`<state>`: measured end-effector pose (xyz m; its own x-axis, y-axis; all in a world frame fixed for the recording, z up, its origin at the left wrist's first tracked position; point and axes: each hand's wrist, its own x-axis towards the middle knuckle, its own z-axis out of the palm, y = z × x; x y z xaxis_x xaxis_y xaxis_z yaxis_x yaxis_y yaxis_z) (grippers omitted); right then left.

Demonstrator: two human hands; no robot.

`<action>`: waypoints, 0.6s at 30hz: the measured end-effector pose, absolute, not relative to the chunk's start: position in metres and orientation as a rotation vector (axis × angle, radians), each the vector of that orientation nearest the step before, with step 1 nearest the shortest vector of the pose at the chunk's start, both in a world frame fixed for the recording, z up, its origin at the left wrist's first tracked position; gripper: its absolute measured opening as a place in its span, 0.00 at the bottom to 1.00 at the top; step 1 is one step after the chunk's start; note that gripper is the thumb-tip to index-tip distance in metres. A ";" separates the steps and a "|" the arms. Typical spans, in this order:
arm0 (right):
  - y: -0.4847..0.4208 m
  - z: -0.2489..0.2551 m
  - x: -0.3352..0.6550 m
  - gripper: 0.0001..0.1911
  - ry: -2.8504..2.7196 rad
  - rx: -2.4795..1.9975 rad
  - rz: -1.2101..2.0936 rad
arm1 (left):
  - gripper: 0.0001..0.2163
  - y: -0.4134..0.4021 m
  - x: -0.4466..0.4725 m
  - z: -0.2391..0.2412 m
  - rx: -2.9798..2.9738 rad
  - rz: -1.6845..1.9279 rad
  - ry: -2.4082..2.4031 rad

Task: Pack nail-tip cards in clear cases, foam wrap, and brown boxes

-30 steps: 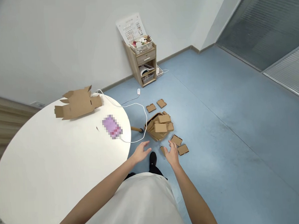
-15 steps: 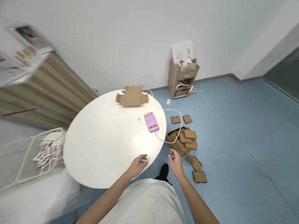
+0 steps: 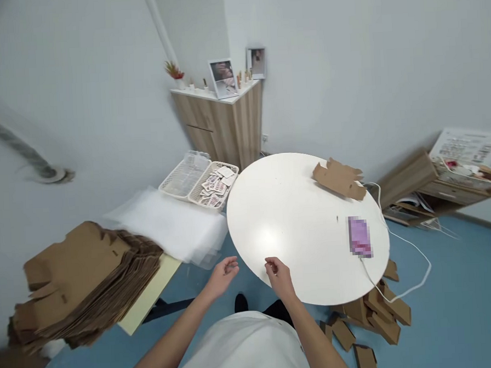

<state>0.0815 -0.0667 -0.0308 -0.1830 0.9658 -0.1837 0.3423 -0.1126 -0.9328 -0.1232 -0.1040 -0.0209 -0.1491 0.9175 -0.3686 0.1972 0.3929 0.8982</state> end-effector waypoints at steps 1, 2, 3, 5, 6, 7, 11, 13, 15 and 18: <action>-0.063 -0.026 0.066 0.18 -1.600 -1.444 1.339 | 0.20 -0.107 -0.134 -0.021 0.985 0.891 1.649; -0.060 -0.021 0.053 0.18 -1.649 -1.418 1.369 | 0.20 -0.109 -0.143 -0.022 0.966 0.906 1.686; -0.056 -0.016 0.041 0.17 -1.690 -1.397 1.393 | 0.20 -0.110 -0.150 -0.023 0.957 0.912 1.717; -0.050 -0.010 0.023 0.17 -1.749 -1.349 1.442 | 0.19 -0.112 -0.160 -0.024 0.958 0.897 1.754; -0.046 -0.008 0.017 0.16 -1.765 -1.326 1.466 | 0.19 -0.112 -0.164 -0.025 0.970 0.872 1.752; -0.042 -0.007 0.012 0.16 -1.771 -1.306 1.491 | 0.19 -0.111 -0.166 -0.025 0.979 0.846 1.746; -0.022 -0.012 0.001 0.16 -1.688 -1.259 1.591 | 0.20 -0.102 -0.176 -0.023 1.021 0.734 1.741; -0.010 -0.016 -0.002 0.16 -1.614 -1.249 1.624 | 0.22 -0.091 -0.182 -0.020 1.028 0.691 1.763; 0.003 -0.020 -0.004 0.15 -1.551 -1.247 1.643 | 0.23 -0.076 -0.186 -0.016 1.028 0.676 1.769; 0.022 -0.021 -0.009 0.14 -1.502 -1.245 1.686 | 0.23 -0.053 -0.190 -0.012 1.026 0.717 1.779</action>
<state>-0.0089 0.0217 -0.0214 -0.4153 0.8682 -0.2715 0.1698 -0.2192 -0.9608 -0.1897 -0.0526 -0.0118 -0.2194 0.8760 -0.4295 0.3335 0.4810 0.8108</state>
